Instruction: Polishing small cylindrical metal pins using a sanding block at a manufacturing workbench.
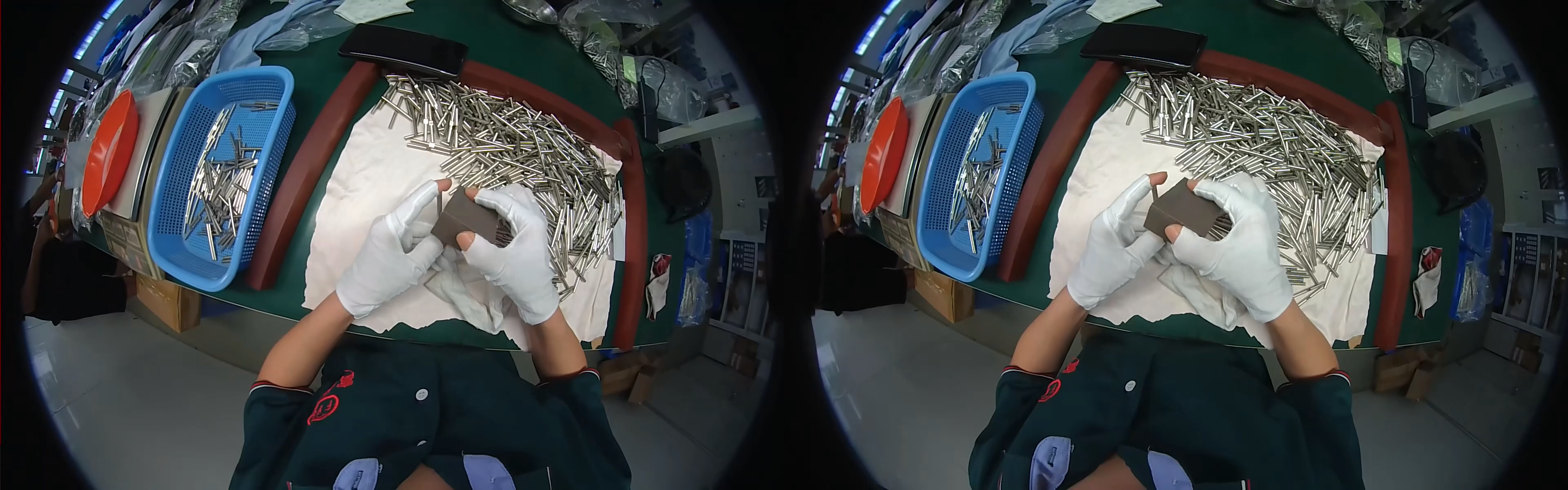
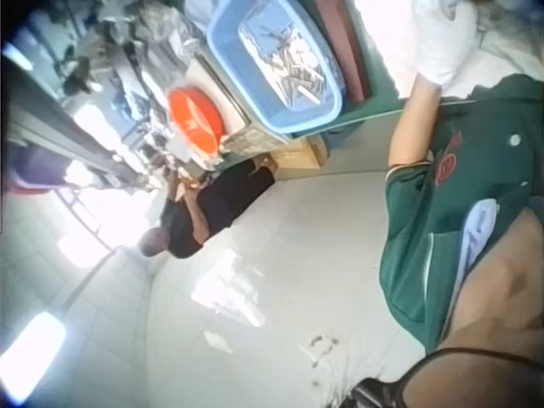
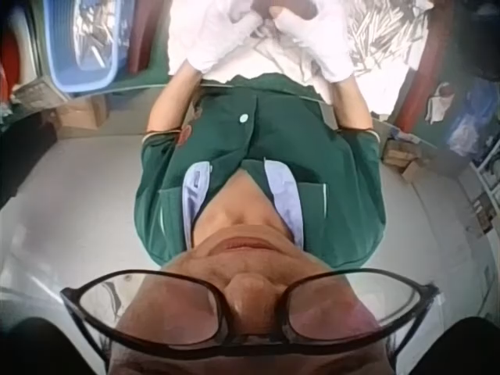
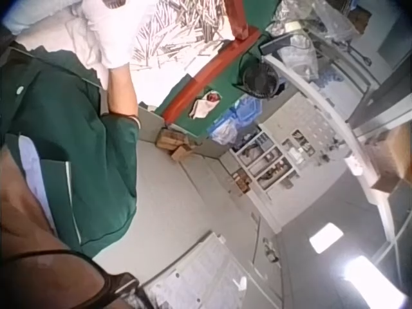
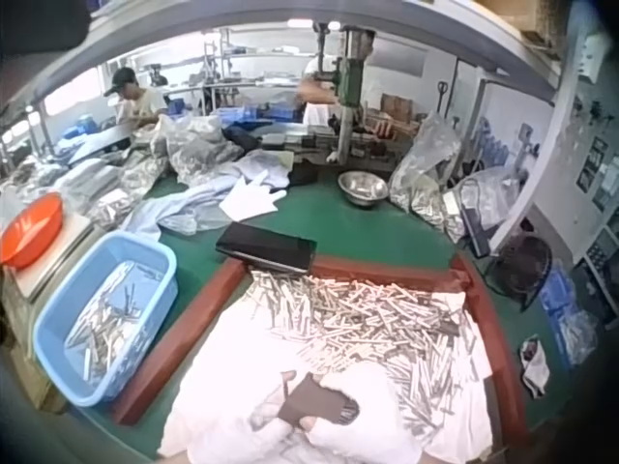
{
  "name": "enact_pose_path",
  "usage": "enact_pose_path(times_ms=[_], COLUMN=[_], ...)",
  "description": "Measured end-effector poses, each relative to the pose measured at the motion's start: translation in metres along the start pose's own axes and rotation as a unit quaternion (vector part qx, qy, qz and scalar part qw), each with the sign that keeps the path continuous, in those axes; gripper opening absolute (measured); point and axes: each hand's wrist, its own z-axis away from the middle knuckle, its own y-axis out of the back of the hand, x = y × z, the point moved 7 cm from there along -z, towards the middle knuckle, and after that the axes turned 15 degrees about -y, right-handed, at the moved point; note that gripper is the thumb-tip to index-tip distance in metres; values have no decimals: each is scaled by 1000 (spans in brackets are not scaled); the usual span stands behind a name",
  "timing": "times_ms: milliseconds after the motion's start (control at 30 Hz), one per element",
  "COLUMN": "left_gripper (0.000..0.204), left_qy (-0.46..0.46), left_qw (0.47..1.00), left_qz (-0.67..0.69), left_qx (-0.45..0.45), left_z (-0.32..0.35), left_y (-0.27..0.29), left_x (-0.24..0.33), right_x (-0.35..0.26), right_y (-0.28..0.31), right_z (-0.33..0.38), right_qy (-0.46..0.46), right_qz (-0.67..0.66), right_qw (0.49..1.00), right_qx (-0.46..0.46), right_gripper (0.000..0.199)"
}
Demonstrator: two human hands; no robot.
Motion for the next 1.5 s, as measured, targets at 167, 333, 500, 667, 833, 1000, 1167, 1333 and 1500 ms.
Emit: enact_pose_path(times_ms=[167, 333, 500, 667, 833, 1000, 1167, 1333, 1500], left_gripper=[63, 62, 61, 65, 67, 65, 65, 65, 65], left_qy=[-13, -36, -24, 40, 45, 59, 61, 20, 14], left_qw=[1000, 999, 999, 994, 994, 991, 991, 997, 997], left_qz=[2, 2, 9, 101, 103, 121, 114, 64, 60], left_qx=[9, 18, 25, 10, 9, 24, 26, 36, 47], left_z=[0, 1, 0, -1, -3, -2, -3, -2, -1], left_y=[1, 0, -1, 3, 4, 3, 2, 1, 1], left_x=[0, 2, 1, -6, -7, -8, -7, -8, -5], right_x=[3, 5, 6, 11, 13, 13, 10, 3, -7], right_y=[5, 6, 2, 12, 17, 12, 7, -3, -5], right_z=[0, -1, -1, -6, -7, -8, -5, -3, 4], right_qy=[16, 6, -4, -30, -16, -21, -36, -12, 47], right_qz=[32, 14, 13, 38, 35, 35, 17, 45, 36], right_qw=[997, 998, 1000, 995, 994, 996, 996, 998, 997], right_qx=[66, 67, 24, 84, 104, 85, 75, 49, 48], right_gripper=[52, 51, 52, 50, 45, 46, 47, 51, 51])
